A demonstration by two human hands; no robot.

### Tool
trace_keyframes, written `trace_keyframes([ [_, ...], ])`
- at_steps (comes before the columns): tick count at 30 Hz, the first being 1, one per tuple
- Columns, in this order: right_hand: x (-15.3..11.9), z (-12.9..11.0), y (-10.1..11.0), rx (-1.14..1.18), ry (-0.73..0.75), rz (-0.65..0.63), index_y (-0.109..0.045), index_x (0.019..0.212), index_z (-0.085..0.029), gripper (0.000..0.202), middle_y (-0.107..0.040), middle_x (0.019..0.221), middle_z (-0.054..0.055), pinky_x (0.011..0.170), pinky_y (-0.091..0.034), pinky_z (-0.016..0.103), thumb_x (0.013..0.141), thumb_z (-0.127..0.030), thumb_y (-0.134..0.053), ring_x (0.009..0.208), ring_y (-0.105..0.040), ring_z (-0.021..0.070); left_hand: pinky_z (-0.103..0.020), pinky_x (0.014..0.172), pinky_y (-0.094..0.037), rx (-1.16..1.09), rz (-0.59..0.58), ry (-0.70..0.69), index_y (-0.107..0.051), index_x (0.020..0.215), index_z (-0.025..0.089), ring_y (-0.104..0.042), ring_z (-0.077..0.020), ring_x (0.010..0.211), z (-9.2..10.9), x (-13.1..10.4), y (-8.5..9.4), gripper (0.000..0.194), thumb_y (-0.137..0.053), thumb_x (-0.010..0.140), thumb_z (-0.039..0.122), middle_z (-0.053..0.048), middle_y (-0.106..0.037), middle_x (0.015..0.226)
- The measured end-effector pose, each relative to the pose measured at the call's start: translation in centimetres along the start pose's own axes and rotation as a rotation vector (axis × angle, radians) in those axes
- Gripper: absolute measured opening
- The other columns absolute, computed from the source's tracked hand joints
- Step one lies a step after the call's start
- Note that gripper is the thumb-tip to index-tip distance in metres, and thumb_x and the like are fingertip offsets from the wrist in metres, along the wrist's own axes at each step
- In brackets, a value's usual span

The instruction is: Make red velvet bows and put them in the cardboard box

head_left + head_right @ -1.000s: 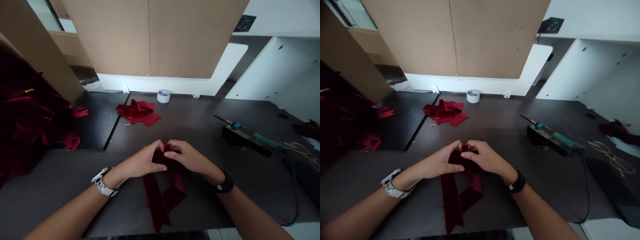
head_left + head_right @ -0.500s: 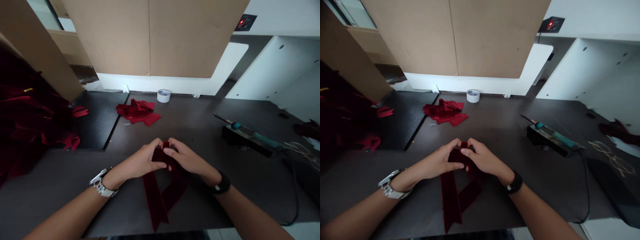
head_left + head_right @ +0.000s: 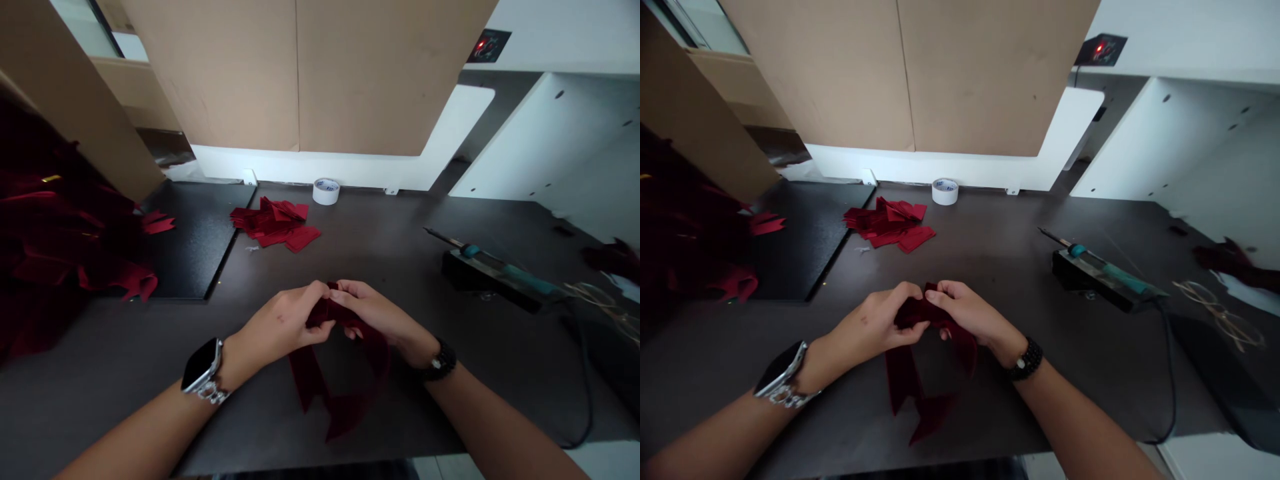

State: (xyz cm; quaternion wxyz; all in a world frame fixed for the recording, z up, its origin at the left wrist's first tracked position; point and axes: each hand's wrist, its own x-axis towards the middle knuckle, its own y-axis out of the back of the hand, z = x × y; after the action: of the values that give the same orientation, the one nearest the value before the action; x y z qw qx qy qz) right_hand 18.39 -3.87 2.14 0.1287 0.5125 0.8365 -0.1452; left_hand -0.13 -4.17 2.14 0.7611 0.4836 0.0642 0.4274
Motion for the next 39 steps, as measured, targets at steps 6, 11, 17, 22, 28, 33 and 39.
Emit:
trace_keyframes([
  [6,-0.1,-0.3,-0.1,0.050,-0.071,-0.017,-0.048,0.079,-0.018,0.037,-0.049,0.057,-0.008,0.031,-0.032,0.015,0.078,-0.049,-0.069,0.036,-0.045,0.0054,-0.028,0.073,-0.053,0.294,-0.080,-0.246,-0.057,0.114,0.021,-0.063,-0.0174,0.086,-0.2,-0.2,1.2,0.024,-0.040,0.096,0.025,-0.009,-0.063,0.105],
  [11,-0.2,-0.3,-0.1,0.059,-0.090,-0.061,-0.054,0.088,-0.017,0.027,-0.054,0.068,-0.004,0.038,-0.037,0.017,0.083,-0.042,-0.064,0.042,-0.044,0.0047,-0.029,0.078,-0.056,0.233,-0.096,-0.311,-0.061,0.106,0.019,-0.064,-0.0182,0.091,0.0,-0.2,1.3,0.025,-0.039,0.094,0.016,-0.009,-0.066,0.106],
  [17,-0.1,0.3,0.1,-0.367,0.364,0.165,-0.052,0.111,-0.020,0.025,-0.056,0.093,0.004,0.073,-0.050,0.031,0.088,-0.031,-0.055,0.080,-0.056,0.0153,-0.028,0.070,-0.053,0.152,-0.115,-0.201,-0.060,0.097,0.016,-0.064,-0.0174,0.078,0.1,-0.1,1.1,0.020,-0.043,0.086,0.012,-0.008,-0.068,0.091],
  [22,-1.8,0.0,-0.6,-0.717,1.023,0.344,-0.058,0.102,-0.025,0.016,-0.059,0.093,0.006,0.078,-0.049,0.036,0.092,-0.017,-0.047,0.085,-0.058,0.0192,-0.026,0.062,-0.046,-0.067,0.000,0.156,-0.061,0.084,0.017,-0.058,-0.0141,0.062,-0.3,0.7,0.8,0.009,-0.057,0.077,0.018,-0.002,-0.065,0.071],
  [28,-1.6,0.1,-0.9,-1.111,1.122,0.019,-0.055,0.103,-0.017,0.023,-0.060,0.094,0.009,0.079,-0.051,0.036,0.093,-0.038,-0.058,0.088,-0.056,0.0221,-0.024,0.058,-0.041,-0.553,0.032,0.553,-0.063,0.073,0.016,-0.054,-0.0122,0.061,-1.0,1.6,1.3,0.011,-0.063,0.071,0.027,0.001,-0.063,0.065],
  [33,-0.9,0.1,-0.4,-1.372,1.048,0.091,-0.053,0.107,-0.013,0.015,-0.057,0.105,0.013,0.086,-0.049,0.040,0.092,-0.017,-0.055,0.098,-0.051,0.0255,-0.018,0.043,-0.028,-1.018,-0.024,0.768,-0.063,0.070,0.014,-0.041,-0.0055,0.046,-1.4,1.7,1.6,0.016,-0.067,0.067,0.029,0.006,-0.052,0.053],
  [39,-0.7,0.1,-0.4,-1.244,1.286,0.222,-0.058,0.092,-0.012,0.011,-0.060,0.090,0.009,0.080,-0.050,0.033,0.093,-0.007,-0.049,0.086,-0.053,0.0198,-0.016,0.041,-0.025,-1.184,-0.063,0.801,-0.060,0.070,0.015,-0.037,-0.0037,0.042,-1.1,1.7,1.3,0.022,-0.073,0.063,0.031,0.007,-0.049,0.051],
])
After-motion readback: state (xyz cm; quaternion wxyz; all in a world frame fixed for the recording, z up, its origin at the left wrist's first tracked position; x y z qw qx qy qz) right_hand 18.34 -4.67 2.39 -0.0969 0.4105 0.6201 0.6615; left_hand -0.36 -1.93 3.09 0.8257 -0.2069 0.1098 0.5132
